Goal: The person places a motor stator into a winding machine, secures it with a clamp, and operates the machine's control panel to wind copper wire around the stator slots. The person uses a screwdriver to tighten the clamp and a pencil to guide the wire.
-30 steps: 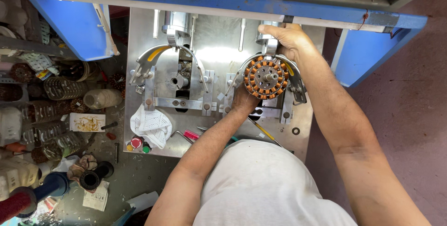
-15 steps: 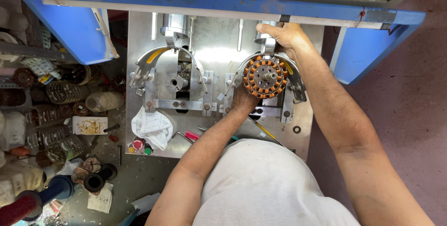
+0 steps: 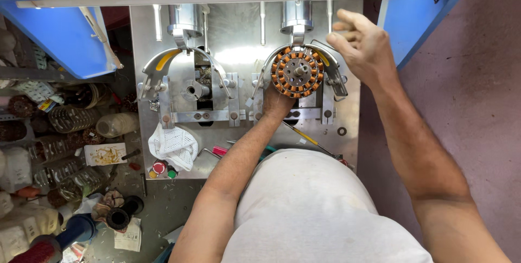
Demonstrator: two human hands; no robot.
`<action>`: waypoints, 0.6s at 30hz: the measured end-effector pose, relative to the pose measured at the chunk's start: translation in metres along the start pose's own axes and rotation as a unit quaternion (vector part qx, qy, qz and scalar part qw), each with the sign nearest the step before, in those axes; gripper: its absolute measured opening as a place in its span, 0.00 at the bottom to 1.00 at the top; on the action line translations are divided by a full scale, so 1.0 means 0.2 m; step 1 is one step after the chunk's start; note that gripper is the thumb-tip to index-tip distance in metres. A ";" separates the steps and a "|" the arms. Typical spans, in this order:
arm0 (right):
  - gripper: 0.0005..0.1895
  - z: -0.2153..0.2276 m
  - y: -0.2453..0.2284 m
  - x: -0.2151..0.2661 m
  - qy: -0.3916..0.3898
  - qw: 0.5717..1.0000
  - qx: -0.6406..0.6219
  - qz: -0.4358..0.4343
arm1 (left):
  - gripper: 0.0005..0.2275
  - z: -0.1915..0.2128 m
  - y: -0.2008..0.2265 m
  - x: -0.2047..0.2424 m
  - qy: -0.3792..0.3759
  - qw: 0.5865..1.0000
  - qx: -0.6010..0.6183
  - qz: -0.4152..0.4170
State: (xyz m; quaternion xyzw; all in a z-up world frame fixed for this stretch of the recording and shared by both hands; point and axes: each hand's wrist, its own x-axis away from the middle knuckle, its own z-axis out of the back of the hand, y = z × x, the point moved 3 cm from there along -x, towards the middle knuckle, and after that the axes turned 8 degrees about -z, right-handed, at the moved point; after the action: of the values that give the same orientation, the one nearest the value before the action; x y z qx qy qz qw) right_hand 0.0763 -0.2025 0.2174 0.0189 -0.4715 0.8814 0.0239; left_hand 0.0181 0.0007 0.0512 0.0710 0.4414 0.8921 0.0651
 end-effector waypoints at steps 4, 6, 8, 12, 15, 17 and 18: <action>0.07 0.06 0.15 0.42 0.121 0.990 0.064 -0.019 | 0.15 -0.01 -0.02 0.01 0.055 0.997 0.034 -0.038; 0.07 0.00 0.29 0.57 0.131 0.986 0.083 -0.062 | 0.15 -0.02 -0.05 0.02 0.066 0.996 0.051 -0.033; 0.06 -0.07 0.42 0.63 0.112 0.985 0.131 -0.019 | 0.14 -0.04 -0.08 0.02 0.075 0.994 0.061 -0.042; 0.12 -0.24 0.64 0.66 0.059 0.978 0.194 -0.049 | 0.12 -0.10 -0.15 0.02 0.082 0.994 0.066 -0.025; 0.12 -0.30 0.67 0.65 0.073 0.949 0.305 -0.034 | 0.10 -0.12 -0.19 0.02 0.087 0.993 0.080 -0.019; 0.10 -0.30 0.69 0.62 0.049 0.940 0.324 -0.090 | 0.09 -0.12 -0.18 0.01 0.091 0.993 0.054 -0.051; 0.10 -0.30 0.70 0.62 0.037 0.935 0.333 -0.120 | 0.10 -0.12 -0.17 0.00 0.092 0.993 0.022 -0.076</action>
State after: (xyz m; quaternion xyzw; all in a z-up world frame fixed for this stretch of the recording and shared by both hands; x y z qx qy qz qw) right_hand -0.0561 -0.2276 0.0757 0.0492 -0.1439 0.9785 0.1391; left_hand 0.0150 0.0030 0.0101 -0.0435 0.4688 0.8775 0.0908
